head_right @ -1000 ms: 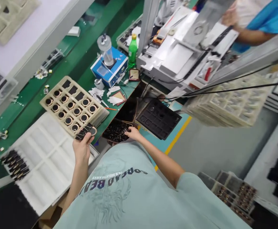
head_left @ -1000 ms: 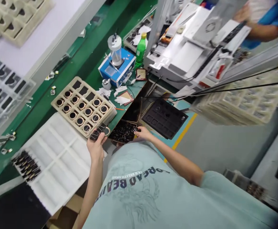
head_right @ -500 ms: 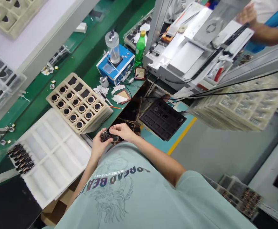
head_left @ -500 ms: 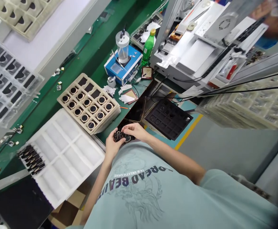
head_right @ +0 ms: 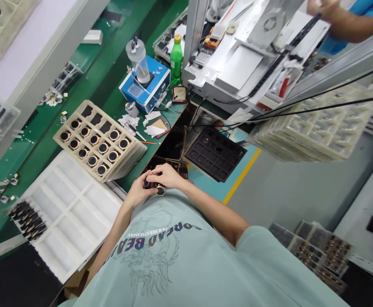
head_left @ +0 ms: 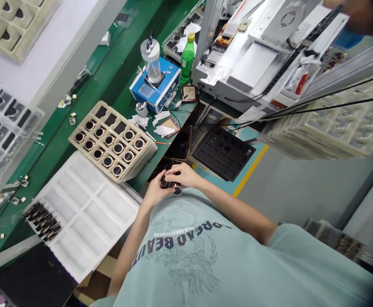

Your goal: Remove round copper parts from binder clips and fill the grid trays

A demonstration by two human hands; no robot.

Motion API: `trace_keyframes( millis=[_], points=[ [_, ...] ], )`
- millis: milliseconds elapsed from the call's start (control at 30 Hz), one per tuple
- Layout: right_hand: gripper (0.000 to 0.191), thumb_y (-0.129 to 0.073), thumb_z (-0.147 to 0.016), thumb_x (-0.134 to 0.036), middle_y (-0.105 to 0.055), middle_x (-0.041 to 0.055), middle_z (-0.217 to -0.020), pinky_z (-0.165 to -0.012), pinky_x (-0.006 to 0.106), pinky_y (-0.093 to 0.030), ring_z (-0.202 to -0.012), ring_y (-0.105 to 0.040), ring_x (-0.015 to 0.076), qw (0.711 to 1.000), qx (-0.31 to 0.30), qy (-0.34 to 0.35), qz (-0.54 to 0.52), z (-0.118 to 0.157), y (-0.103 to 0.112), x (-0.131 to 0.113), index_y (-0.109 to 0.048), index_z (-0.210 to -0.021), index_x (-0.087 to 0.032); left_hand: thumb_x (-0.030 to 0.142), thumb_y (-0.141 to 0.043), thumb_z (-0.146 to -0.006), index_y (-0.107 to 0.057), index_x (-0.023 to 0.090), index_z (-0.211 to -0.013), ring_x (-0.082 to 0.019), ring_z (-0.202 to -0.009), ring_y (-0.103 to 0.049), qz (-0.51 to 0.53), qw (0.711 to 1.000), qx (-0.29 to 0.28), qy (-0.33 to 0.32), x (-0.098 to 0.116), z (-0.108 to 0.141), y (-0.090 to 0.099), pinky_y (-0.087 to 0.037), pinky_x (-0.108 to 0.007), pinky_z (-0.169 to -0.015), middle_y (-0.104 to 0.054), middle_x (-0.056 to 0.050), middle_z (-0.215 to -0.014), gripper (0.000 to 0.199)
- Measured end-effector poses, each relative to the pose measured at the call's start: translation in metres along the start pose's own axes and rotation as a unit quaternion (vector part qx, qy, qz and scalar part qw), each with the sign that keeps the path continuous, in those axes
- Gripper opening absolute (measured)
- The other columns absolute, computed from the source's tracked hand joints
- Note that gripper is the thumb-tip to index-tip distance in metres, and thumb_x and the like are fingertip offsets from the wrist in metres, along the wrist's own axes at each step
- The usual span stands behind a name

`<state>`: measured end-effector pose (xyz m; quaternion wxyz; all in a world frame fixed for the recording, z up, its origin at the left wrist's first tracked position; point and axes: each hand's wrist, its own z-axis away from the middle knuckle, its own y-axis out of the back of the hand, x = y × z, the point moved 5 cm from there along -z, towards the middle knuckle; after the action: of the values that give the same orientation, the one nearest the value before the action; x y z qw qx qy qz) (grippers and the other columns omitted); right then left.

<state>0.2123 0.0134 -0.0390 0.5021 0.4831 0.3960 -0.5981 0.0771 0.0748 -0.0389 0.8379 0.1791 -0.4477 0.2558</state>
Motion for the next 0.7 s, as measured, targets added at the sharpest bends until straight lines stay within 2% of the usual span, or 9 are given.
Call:
trace_keyframes(
  millis=[100, 167, 233, 300, 400, 467, 567, 633, 700],
  points=[
    [0.034, -0.073, -0.080, -0.050, -0.069, 0.0038, -0.077, -0.067, 0.028, -0.045, -0.073, -0.060, 0.0165, 0.999, 0.049, 0.000, -0.006, 0.001, 0.014, 0.001, -0.080, -0.084, -0.017, 0.014, -0.085, -0.057, -0.062, 0.015, -0.132, -0.023, -0.092, -0.069, -0.002, 0.999, -0.038, 0.023, -0.004, 0.002, -0.003, -0.053, -0.035, -0.086, -0.074, -0.008, -0.110, 0.079],
    [0.039, -0.071, -0.081, -0.054, -0.070, 0.0035, -0.080, -0.069, 0.028, -0.047, -0.076, -0.062, 0.0177, 0.998, 0.054, -0.029, -0.026, -0.002, 0.020, 0.012, -0.078, -0.087, -0.017, 0.013, -0.086, -0.057, -0.061, 0.013, -0.133, -0.020, -0.080, -0.068, 0.019, 0.998, -0.024, 0.058, -0.013, 0.006, 0.004, -0.054, -0.031, -0.077, -0.075, -0.006, -0.093, 0.080],
    [0.043, -0.070, -0.081, -0.057, -0.070, 0.0031, -0.081, -0.069, 0.028, -0.048, -0.076, -0.062, 0.0178, 0.997, 0.043, -0.066, -0.026, -0.011, 0.019, 0.032, -0.077, -0.089, -0.016, 0.013, -0.087, -0.057, -0.058, 0.012, -0.136, -0.018, -0.075, -0.067, 0.063, 0.993, 0.037, 0.097, -0.026, 0.012, 0.018, -0.055, -0.030, -0.072, -0.073, -0.005, -0.086, 0.084],
    [0.045, -0.070, -0.080, -0.056, -0.072, 0.0047, -0.087, -0.072, 0.030, -0.050, -0.080, -0.064, 0.0189, 0.994, 0.035, -0.104, -0.003, -0.022, 0.015, 0.060, -0.076, -0.096, -0.015, 0.014, -0.088, -0.059, -0.058, 0.013, -0.135, -0.016, -0.074, -0.067, 0.125, 0.978, 0.108, 0.125, -0.040, 0.020, 0.033, -0.057, -0.029, -0.070, -0.073, -0.005, -0.087, 0.082],
    [0.054, -0.079, -0.076, -0.044, -0.071, 0.0122, -0.114, -0.088, 0.037, -0.053, -0.099, -0.066, 0.0242, 0.983, 0.048, -0.164, 0.065, -0.039, 0.009, 0.101, -0.070, -0.119, -0.015, 0.014, -0.089, -0.061, -0.065, 0.015, -0.122, -0.014, -0.075, -0.068, 0.191, 0.953, 0.193, 0.137, -0.057, 0.029, 0.049, -0.059, -0.027, -0.070, -0.071, -0.005, -0.091, 0.065],
    [0.061, -0.080, -0.075, -0.038, -0.064, 0.0170, -0.129, -0.098, 0.041, -0.051, -0.111, -0.064, 0.0270, 0.977, 0.069, -0.175, 0.103, -0.045, 0.009, 0.113, -0.064, -0.130, -0.015, 0.013, -0.088, -0.063, -0.067, 0.015, -0.114, -0.012, -0.074, -0.068, 0.213, 0.940, 0.227, 0.137, -0.062, 0.027, 0.053, -0.059, -0.025, -0.069, -0.069, -0.005, -0.091, 0.056],
    [0.064, -0.075, -0.081, -0.037, -0.060, 0.0186, -0.137, -0.095, 0.039, -0.053, -0.106, -0.067, 0.0242, 0.990, 0.023, -0.106, 0.088, -0.045, 0.008, 0.100, -0.057, -0.139, -0.015, 0.012, -0.087, -0.065, -0.067, 0.014, -0.109, -0.011, -0.072, -0.067, 0.223, 0.936, 0.238, 0.131, -0.060, 0.009, 0.045, -0.059, -0.025, -0.069, -0.068, -0.005, -0.091, 0.048],
    [0.070, -0.079, -0.077, -0.036, -0.060, 0.0166, -0.136, -0.088, 0.035, -0.054, -0.099, -0.068, 0.0216, 0.996, -0.042, -0.018, 0.082, -0.042, 0.008, 0.076, -0.056, -0.140, -0.016, 0.011, -0.087, -0.065, -0.067, 0.013, -0.107, -0.011, -0.072, -0.067, 0.226, 0.942, 0.220, 0.118, -0.050, -0.013, 0.034, -0.060, -0.026, -0.070, -0.068, -0.004, -0.090, 0.047],
    [0.063, -0.081, -0.073, -0.033, -0.066, 0.0128, -0.126, -0.086, 0.032, -0.052, -0.097, -0.067, 0.0210, 0.987, -0.059, 0.064, 0.135, -0.039, 0.015, 0.050, -0.063, -0.131, -0.017, 0.011, -0.087, -0.064, -0.068, 0.013, -0.105, -0.012, -0.072, -0.067, 0.232, 0.949, 0.188, 0.099, -0.035, -0.038, 0.021, -0.060, -0.027, -0.072, -0.068, -0.003, -0.091, 0.046]
  ],
)
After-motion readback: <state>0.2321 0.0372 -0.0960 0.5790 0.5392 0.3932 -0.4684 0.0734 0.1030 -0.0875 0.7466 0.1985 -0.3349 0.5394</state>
